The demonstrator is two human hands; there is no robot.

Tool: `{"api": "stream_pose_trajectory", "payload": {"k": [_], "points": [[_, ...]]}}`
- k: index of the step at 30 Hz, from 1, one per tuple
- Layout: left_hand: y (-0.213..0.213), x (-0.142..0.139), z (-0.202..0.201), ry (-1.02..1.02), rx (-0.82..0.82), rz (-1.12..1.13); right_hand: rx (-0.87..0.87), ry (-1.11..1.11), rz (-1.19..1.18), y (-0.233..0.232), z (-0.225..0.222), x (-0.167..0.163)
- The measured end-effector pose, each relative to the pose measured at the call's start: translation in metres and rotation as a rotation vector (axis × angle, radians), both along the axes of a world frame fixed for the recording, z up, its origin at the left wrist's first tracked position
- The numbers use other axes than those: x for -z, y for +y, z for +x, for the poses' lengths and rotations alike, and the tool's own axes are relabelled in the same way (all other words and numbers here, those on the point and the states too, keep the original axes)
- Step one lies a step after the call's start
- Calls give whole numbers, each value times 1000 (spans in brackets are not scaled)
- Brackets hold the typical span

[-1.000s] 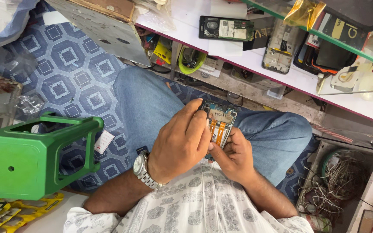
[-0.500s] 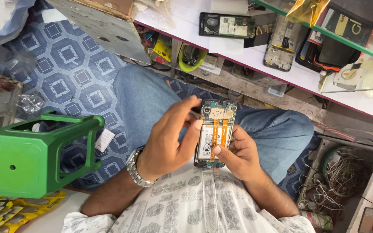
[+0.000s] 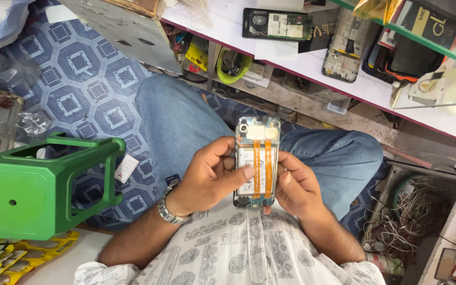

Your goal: The person sits on the floor and first uses a smartphone, then works on a disassembled phone: they peel an orange flex cable and battery from the phone body, remove the motherboard, handle a display assembly, and press components together while holding the phone on their lap.

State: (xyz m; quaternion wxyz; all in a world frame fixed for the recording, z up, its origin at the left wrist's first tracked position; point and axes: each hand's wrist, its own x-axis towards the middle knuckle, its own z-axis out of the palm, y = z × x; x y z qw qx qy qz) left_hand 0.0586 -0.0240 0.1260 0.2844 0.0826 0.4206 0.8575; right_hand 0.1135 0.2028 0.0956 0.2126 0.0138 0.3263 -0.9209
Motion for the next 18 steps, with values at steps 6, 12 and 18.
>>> {"api": "stream_pose_trajectory", "payload": {"k": [6,12,18], "points": [[-6,-8,-7,107,-113,-64,-62,76,171,3,-1,-14],[-8,-12,-9,103,-114,-100,-29,100,365,-3,1,-23],[-6,-13,-6,40,-66,2,-65,132,322,-2,4,-28]]}}
